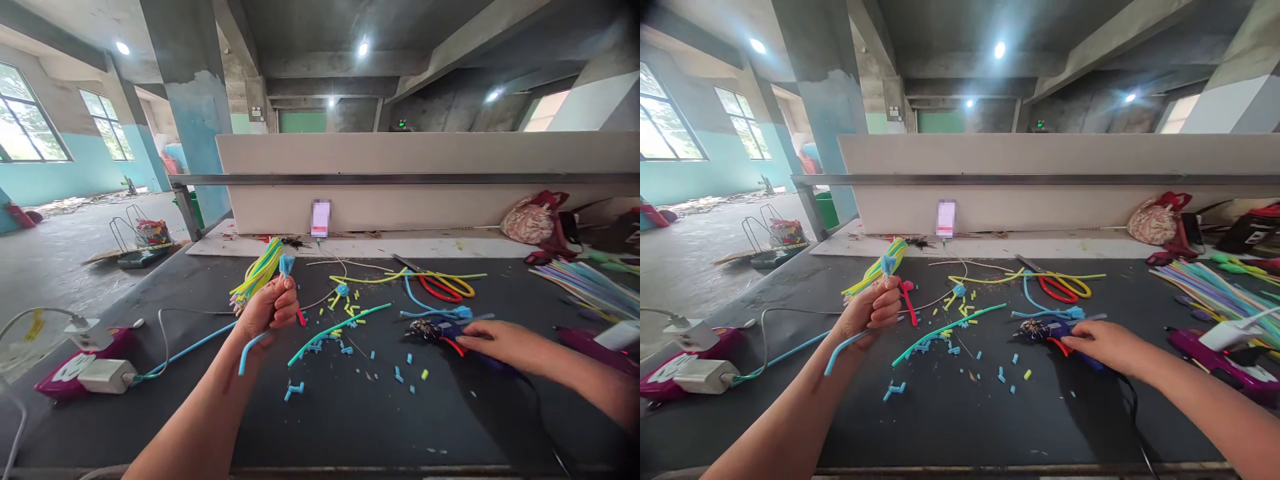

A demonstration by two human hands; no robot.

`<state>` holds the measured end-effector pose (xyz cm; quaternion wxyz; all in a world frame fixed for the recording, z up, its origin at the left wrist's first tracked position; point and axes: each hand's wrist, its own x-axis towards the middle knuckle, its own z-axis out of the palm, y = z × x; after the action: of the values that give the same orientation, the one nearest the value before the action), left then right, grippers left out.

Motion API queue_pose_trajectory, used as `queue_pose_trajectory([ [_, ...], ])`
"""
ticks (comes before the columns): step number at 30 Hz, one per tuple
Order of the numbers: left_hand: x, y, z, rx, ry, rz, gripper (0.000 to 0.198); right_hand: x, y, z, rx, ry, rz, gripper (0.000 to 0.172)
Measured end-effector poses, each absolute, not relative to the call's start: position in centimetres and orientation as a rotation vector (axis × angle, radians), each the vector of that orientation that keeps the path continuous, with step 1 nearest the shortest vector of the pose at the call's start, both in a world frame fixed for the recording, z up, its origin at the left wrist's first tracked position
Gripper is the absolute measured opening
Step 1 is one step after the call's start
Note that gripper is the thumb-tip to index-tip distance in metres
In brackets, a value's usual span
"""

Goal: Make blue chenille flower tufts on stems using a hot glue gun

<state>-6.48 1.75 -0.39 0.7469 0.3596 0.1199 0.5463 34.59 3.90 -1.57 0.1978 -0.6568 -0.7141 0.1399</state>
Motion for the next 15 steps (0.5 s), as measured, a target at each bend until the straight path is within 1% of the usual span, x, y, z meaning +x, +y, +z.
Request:
queue_pose_trajectory([
  [2,-6.4,1.7,-0.3,0.784,0.256,1.177,0.013,32.7,4.3,-0.6,-1.816,-2.037,0.291,0.023],
  [4,-6.3,1.6,-0.3,0.775,0.24,1.158,0.012,28.6,3.5,0.1,-1.721,-2.08,0.234,0.013],
  [5,-6.2,1.6,-0.3,0.767,0.231,1.151,0.012,25.9,2.8,0.2,-1.643,-2.127,0.244,0.015],
  [7,-6.2,1.6,-0.3,0.747,0.228,1.144,0.012,20.2,1.2,-0.1,-1.416,-2.3,0.434,0.018],
  [10,-6.2,1.7,-0.4,0.718,0.239,1.154,0.012,13.5,-0.1,-1.5,-1.323,-2.378,0.517,0.016],
  [12,-6.1,1.8,-0.6,0.713,0.238,1.155,0.012,11.3,0.0,-2.6,-1.314,-2.409,0.532,0.009],
  [15,-6.0,2.0,-0.7,0.718,0.213,1.138,0.012,10.5,0.9,-3.9,-1.296,-2.459,0.54,0.007],
])
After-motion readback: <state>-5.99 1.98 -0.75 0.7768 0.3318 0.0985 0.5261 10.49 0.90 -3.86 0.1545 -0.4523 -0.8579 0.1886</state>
